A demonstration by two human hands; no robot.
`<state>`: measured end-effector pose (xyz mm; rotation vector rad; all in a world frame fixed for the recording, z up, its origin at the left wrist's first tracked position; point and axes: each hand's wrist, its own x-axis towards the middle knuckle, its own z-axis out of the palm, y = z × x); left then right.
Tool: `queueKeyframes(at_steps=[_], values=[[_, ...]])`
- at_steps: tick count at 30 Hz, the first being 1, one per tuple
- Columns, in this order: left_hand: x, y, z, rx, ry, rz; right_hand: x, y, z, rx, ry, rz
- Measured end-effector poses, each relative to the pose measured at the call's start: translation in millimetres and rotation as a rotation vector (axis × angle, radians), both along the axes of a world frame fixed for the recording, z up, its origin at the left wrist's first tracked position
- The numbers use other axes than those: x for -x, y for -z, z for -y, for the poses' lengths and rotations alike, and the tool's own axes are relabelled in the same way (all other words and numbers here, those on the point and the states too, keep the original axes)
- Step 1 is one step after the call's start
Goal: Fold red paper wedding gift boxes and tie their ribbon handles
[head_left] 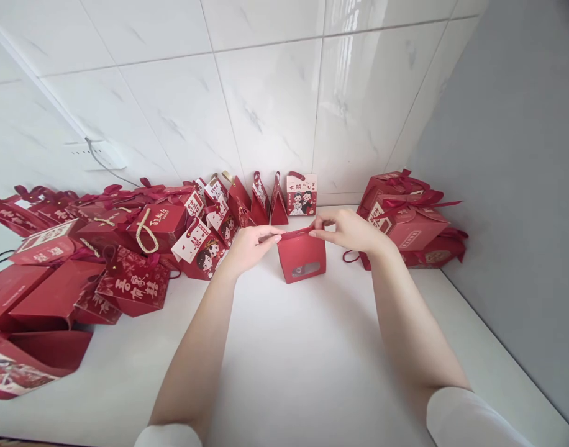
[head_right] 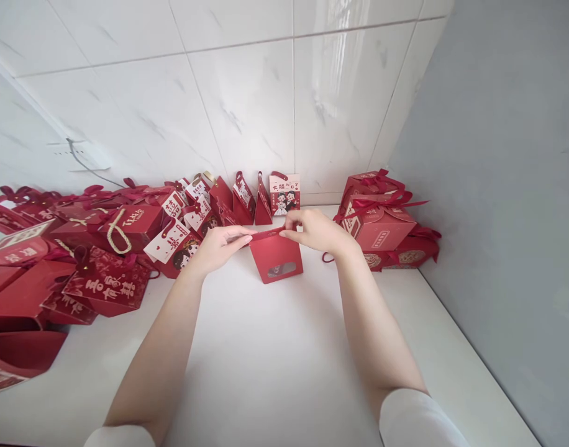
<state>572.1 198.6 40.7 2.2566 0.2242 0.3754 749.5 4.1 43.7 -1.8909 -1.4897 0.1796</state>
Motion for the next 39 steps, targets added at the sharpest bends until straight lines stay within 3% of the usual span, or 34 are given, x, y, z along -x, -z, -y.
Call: queueKeyframes(at_steps=[3,8,17,26,31,39], values=[[1.1,-4.0,8.2,-0.039,-0.009,0.019,6.4,-0.2,-6.2,-0.094,-0.039,-0.040],[-2.5,-4.0,20.9,-0.068,-0.026,0.062,14.9,-0.5,-15.3,-0.029,-0.122,0.030],[-12.0,7.9,14.6,-0.019,-0.060,0.036,17.3,8.1,-25.2,-0.105,-0.113,0.174],[5.2,-11.4,6.9,-0.120,-0.025,-0.059,9.9,5.2,-18.6,-0.036,-0.218,-0.043],[2.9,-10.9,17.1,-0.076,0.015,0.002,15.0,5.0,-21.5,-0.027,-0.246,-0.035],[4.5,-12.9,16.6,-0.176,-0.001,-0.005,19.9,5.2,-24.3,-0.094,-0.264,-0.060]])
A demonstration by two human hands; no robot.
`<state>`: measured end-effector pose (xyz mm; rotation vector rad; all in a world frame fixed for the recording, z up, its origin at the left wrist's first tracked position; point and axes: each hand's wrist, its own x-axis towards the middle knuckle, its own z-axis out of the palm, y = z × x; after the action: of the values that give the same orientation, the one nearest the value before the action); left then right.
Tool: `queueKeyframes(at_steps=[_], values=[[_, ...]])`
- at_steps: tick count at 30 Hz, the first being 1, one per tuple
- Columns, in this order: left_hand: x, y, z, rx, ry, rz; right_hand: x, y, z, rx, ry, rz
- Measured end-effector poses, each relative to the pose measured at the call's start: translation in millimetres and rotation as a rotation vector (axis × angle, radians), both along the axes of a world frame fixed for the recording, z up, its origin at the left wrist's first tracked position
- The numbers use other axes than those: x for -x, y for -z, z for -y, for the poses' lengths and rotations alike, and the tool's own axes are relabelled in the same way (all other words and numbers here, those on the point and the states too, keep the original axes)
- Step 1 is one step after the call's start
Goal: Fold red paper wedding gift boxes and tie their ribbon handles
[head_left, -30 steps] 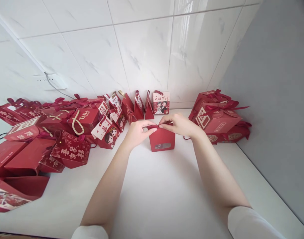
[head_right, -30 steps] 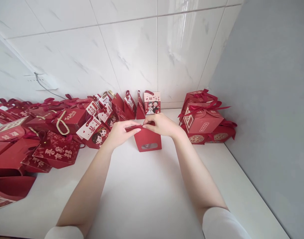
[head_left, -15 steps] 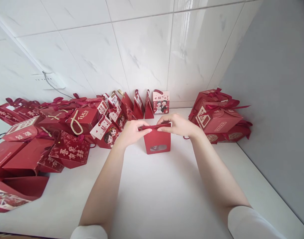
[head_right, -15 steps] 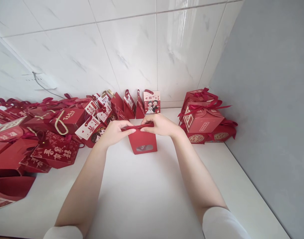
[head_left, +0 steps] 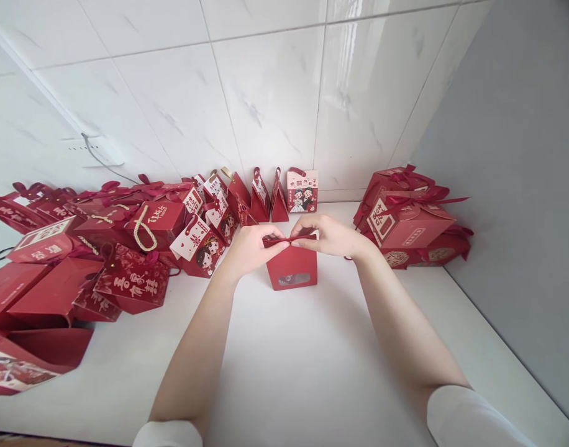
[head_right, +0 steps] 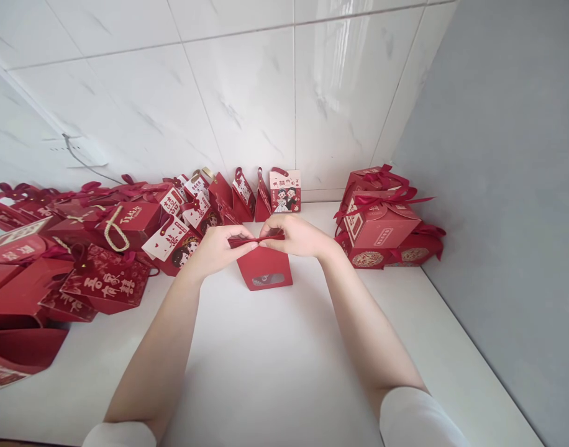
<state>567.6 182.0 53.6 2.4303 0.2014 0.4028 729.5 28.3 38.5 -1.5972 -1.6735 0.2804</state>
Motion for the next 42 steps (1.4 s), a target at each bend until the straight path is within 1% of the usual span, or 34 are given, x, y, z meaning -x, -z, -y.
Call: queueKeyframes(at_steps=[7,10,12,15,16,17,19,20,22,24,25,27,29,30,32,33,35,37,39,42], values=[[-2.1,0.4,2.8,-0.014,0.052,0.007,0.7,3.3,-3.3,-0.037,0.020,0.049],[-1.7,0.5,-0.7,-0.028,0.057,-0.018,-0.3,2.3,-2.5,-0.029,0.011,0.065],[1.7,-2.0,-6.2,-0.017,0.075,-0.067,-1.2,-0.3,0.0,0.003,0.003,0.060],[13.2,-10.4,-18.5,0.033,0.143,-0.160,-0.5,-6.8,6.9,0.092,-0.008,0.025],[18.6,-13.9,-23.1,0.038,0.132,-0.164,0.9,-9.4,9.7,0.133,0.018,0.019],[24.5,-17.5,-27.6,0.031,0.085,-0.149,3.0,-12.3,12.6,0.181,0.062,0.017],[37.3,-24.4,-34.8,-0.004,-0.087,-0.089,9.1,-18.9,18.2,0.295,0.144,-0.018],[43.7,-27.7,-36.9,-0.013,-0.179,-0.066,12.7,-22.7,21.0,0.348,0.153,-0.069],[54.8,-33.6,-36.6,-0.004,-0.308,-0.058,19.7,-31.1,26.4,0.408,0.094,-0.223],[62.0,-38.0,-28.7,0.025,-0.342,-0.087,24.4,-39.0,31.7,0.393,0.038,-0.328],[63.4,-39.1,-21.6,0.039,-0.327,-0.113,25.2,-42.0,34.1,0.364,0.039,-0.324],[61.5,-37.8,-1.2,0.054,-0.259,-0.181,23.9,-44.8,38.2,0.289,0.083,-0.236],[53.7,-29.8,26.0,0.021,-0.201,-0.227,19.7,-43.2,40.9,0.201,0.143,-0.109],[48.2,-22.9,40.8,-0.031,-0.206,-0.224,17.2,-41.0,41.8,0.154,0.159,-0.044],[36.4,-4.4,69.0,-0.176,-0.238,-0.209,12.6,-34.9,42.7,0.075,0.155,0.092],[31.3,6.6,80.9,-0.220,-0.263,-0.203,10.9,-31.6,42.7,0.055,0.130,0.158],[25.9,29.8,97.3,-0.233,-0.299,-0.176,9.6,-26.0,41.7,0.087,0.054,0.260],[29.4,51.3,104.0,-0.193,-0.313,-0.167,11.6,-23.6,40.0,0.180,-0.006,0.311],[41.3,68.7,103.8,-0.105,-0.331,-0.187,16.6,-25.5,39.1,0.256,-0.029,0.323],[65.8,86.3,98.6,0.076,-0.369,-0.226,25.7,-34.0,41.2,0.283,-0.012,0.257]])
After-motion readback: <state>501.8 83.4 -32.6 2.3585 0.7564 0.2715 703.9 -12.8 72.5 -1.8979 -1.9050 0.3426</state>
